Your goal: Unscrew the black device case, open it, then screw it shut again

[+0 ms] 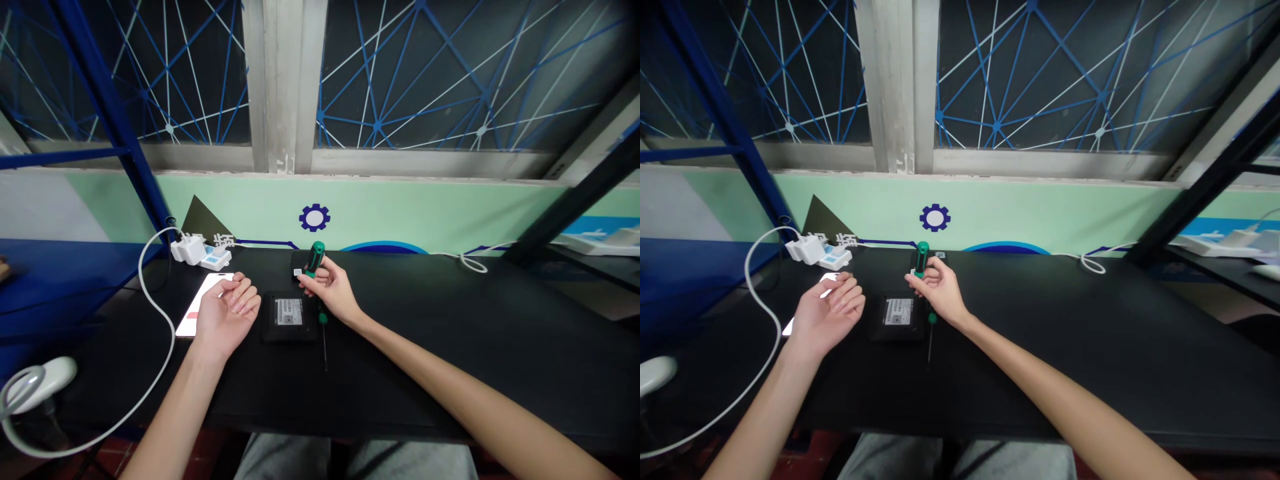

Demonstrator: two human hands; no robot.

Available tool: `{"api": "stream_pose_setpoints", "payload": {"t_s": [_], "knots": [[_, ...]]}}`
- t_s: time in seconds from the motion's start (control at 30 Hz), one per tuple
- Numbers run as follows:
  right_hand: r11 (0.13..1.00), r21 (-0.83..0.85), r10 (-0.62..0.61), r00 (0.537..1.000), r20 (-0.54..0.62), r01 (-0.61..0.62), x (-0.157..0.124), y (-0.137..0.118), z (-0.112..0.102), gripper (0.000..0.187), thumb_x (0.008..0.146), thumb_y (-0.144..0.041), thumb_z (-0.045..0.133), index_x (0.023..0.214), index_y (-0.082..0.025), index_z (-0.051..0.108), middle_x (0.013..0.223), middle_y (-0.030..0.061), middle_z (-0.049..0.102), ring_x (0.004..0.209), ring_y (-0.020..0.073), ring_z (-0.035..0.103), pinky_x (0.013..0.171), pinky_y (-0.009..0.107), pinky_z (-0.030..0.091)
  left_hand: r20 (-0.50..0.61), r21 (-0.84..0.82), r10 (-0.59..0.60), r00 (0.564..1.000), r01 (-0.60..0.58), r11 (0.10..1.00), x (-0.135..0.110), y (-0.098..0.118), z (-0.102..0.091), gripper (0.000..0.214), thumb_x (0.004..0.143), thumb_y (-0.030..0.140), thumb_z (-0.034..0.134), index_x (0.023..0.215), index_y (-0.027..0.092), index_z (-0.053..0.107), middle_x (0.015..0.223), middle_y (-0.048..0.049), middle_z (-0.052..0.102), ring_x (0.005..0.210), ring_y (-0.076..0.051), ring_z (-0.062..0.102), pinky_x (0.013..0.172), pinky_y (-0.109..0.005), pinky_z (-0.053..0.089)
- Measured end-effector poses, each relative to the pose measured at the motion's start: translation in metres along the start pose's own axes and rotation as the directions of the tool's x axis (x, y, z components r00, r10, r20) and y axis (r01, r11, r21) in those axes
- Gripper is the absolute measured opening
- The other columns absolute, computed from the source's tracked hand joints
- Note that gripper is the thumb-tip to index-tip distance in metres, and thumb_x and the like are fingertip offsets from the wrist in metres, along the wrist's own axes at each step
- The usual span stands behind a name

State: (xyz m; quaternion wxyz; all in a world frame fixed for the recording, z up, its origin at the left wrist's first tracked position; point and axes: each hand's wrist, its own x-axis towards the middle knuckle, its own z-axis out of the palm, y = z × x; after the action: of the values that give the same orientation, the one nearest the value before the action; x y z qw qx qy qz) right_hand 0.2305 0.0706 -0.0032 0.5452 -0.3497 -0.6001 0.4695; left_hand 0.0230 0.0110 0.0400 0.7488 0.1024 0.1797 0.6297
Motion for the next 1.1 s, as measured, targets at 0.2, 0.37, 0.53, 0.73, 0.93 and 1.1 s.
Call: {"api": "stream_pose_setpoints", "payload": {"t_s": [0.2,0.37,0.53,0.73,0.93,1.1], "knots": [[0.998,0.006,-0.06,0.997,0.057,0.06,0.0,-0.007,-0.008,0.038,0.08,-0.052,0.073,0.095,-0.017,0.069,0.081,0.0072,0.074,0.062,0.0147,0.063,0.061,0.03,0.053,0.002,-0.005,0.004,1.0,-0.004,1.0,0.0,0.0,0.0,0.024,0.076,-0.003,0.043,0.071,0.021,0.039,0.052,0.0077,0.025,0.038,-0.008,0.03,0.039,-0.022,0.028],[0.999,0.02,-0.028,0.999,0.021,0.028,0.002,0.0,-0.003,0.041,0.073,-0.052,0.081,0.076,-0.022,0.053,0.073,0.004,0.073,0.06,0.0162,0.065,0.058,0.03,0.054,-0.011,-0.019,-0.003,1.0,0.002,1.0,-0.001,-0.001,0.002,0.026,0.075,-0.003,0.044,0.07,0.021,0.038,0.051,0.0078,0.024,0.037,-0.009,0.03,0.038,-0.022,0.027],[0.999,0.03,-0.019,1.0,-0.003,0.019,0.001,0.005,0.0,0.045,0.069,-0.047,0.085,0.085,-0.023,0.051,0.063,-0.0027,0.066,0.059,0.0165,0.066,0.056,0.028,0.053,0.011,-0.009,-0.001,1.0,0.001,1.0,0.001,0.0,0.0,0.025,0.077,-0.003,0.044,0.071,0.021,0.038,0.052,0.0079,0.024,0.038,-0.008,0.03,0.039,-0.022,0.028],[0.998,0.015,-0.064,0.994,0.09,0.063,-0.001,-0.004,-0.009,0.04,0.082,-0.051,0.072,0.105,-0.019,0.065,0.08,0.0044,0.072,0.058,0.0131,0.059,0.057,0.028,0.05,0.006,-0.001,0.005,1.0,-0.005,1.0,0.001,0.0,0.0,0.025,0.077,-0.003,0.043,0.071,0.021,0.038,0.052,0.008,0.024,0.038,-0.008,0.03,0.039,-0.022,0.027],[0.999,-0.008,-0.032,0.999,0.021,0.032,0.002,0.001,-0.003,0.039,0.075,-0.053,0.078,0.086,-0.019,0.063,0.071,0.0027,0.069,0.056,0.0143,0.062,0.052,0.027,0.049,0.009,-0.005,0.002,1.0,-0.002,1.0,0.0,-0.001,0.0,0.025,0.077,-0.003,0.043,0.07,0.021,0.039,0.052,0.0077,0.025,0.038,-0.008,0.03,0.039,-0.022,0.028],[1.0,0.011,-0.01,1.0,0.003,0.01,0.001,0.002,0.0,0.043,0.07,-0.051,0.083,0.088,-0.021,0.06,0.065,-0.0014,0.066,0.056,0.0151,0.063,0.052,0.027,0.051,0.005,-0.003,0.002,1.0,-0.002,1.0,0.0,0.0,-0.002,0.025,0.077,-0.003,0.043,0.07,0.021,0.039,0.052,0.0077,0.024,0.038,-0.008,0.029,0.039,-0.022,0.028]]}}
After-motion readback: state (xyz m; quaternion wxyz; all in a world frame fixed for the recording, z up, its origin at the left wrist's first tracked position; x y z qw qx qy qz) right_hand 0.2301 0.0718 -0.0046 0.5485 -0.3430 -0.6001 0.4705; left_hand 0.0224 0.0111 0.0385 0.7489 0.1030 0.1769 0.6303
